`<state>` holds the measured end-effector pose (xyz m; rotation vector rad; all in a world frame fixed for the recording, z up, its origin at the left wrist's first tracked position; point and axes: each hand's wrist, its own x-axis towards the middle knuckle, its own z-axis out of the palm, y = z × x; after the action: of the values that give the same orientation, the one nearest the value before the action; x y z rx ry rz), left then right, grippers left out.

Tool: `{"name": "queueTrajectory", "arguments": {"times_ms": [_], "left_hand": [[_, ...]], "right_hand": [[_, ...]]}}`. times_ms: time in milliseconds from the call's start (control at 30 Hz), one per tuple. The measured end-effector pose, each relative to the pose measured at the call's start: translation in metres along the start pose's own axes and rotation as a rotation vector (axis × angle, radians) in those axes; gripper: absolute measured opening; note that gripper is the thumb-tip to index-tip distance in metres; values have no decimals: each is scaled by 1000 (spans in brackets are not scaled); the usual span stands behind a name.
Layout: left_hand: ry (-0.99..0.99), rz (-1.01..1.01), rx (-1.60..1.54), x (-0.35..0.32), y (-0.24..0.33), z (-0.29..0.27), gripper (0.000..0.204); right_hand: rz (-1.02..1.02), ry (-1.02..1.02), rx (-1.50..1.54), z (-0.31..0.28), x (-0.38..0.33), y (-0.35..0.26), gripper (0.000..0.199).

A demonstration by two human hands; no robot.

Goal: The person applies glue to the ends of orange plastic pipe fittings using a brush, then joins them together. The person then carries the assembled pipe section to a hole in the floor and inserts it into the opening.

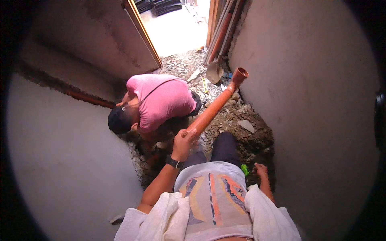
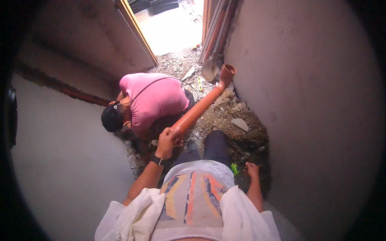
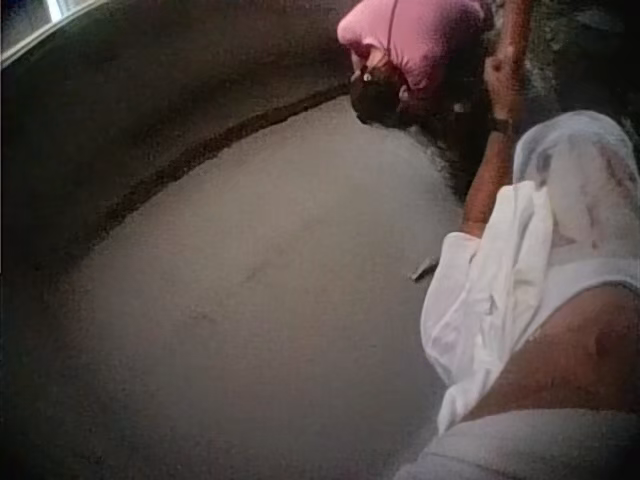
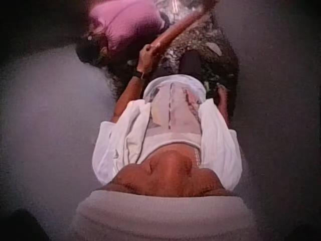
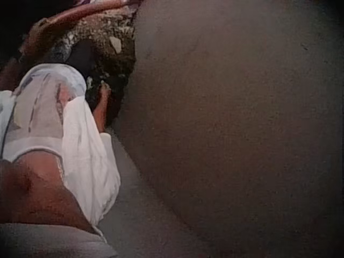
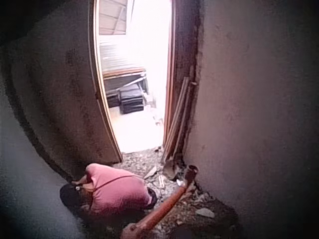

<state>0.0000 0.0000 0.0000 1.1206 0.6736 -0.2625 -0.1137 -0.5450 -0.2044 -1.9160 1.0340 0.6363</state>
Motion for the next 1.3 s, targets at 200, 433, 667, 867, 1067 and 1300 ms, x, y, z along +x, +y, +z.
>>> {"name": "queueTrajectory", "arguments": {"times_ms": [200,433,667,867,1067,1300], "left_hand": [[-34,78,-123,87,86,66,31],[78,39,-242,175,112,91,32],[266,-29,-269,297,150,126,36],[410,11,-247,372,203,125,32],[507,121,-311,410,256,113,37],[465,164,-512,472,309,108,40]], "right_hand": [[-137,46,-225,-31,53,-140,34],[-211,-54,-46,-38,185,-262,32],[-341,-86,-100,-55,276,-499,31],[-591,45,-338,-66,242,-718,43],[-712,-43,-432,-23,222,-834,48],[-676,-288,-409,64,284,-862,51]]}}
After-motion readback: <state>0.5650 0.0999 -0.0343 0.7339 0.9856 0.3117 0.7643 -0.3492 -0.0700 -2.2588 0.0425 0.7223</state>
